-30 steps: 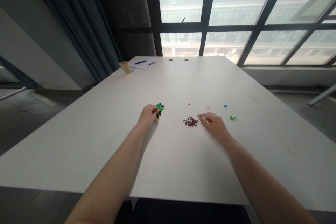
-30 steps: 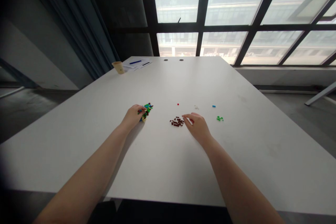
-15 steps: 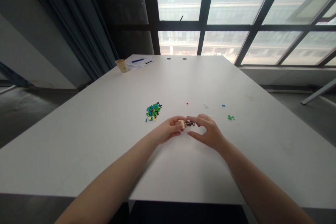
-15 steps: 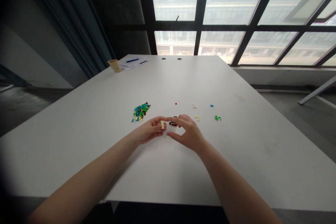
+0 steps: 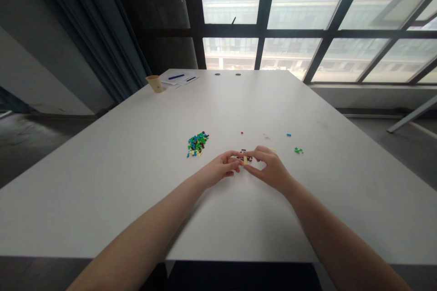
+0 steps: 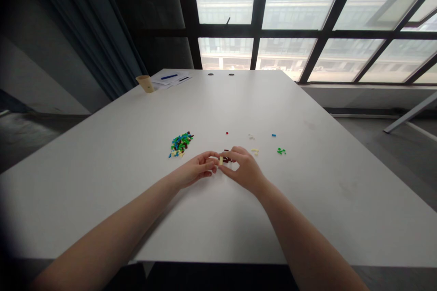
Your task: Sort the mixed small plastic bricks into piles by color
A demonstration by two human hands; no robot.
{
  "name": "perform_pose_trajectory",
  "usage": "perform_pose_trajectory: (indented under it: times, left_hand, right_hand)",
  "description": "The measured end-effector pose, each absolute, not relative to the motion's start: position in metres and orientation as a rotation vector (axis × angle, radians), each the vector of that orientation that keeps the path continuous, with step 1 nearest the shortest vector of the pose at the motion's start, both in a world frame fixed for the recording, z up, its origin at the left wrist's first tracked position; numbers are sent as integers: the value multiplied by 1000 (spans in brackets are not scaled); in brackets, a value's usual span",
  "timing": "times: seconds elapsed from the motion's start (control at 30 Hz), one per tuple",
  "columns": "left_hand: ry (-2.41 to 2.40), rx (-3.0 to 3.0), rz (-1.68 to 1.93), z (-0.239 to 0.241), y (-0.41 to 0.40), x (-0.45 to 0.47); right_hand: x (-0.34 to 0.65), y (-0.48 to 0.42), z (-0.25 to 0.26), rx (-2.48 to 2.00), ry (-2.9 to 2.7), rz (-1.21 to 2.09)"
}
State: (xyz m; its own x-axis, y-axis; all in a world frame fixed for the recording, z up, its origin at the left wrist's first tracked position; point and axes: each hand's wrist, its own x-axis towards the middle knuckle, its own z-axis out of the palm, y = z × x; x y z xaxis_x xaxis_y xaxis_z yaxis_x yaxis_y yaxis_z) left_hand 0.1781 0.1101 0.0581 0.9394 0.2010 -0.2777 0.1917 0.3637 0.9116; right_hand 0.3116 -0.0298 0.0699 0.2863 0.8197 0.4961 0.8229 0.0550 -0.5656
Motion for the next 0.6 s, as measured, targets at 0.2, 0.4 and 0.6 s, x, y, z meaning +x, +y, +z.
perform_pose_trajectory:
  times: [0.2,0.4,0.6]
  left_hand:
    - [495,1273,71,58,119,177]
    - [557,1270,104,63,122,176]
    - [559,1254,234,69,133,174]
  right_hand:
    - [379,-57,62,-2452,-1083,-107]
    - [388,-62,52,-2699,-940,40]
    - [386,-60,55,-2646,-926,9]
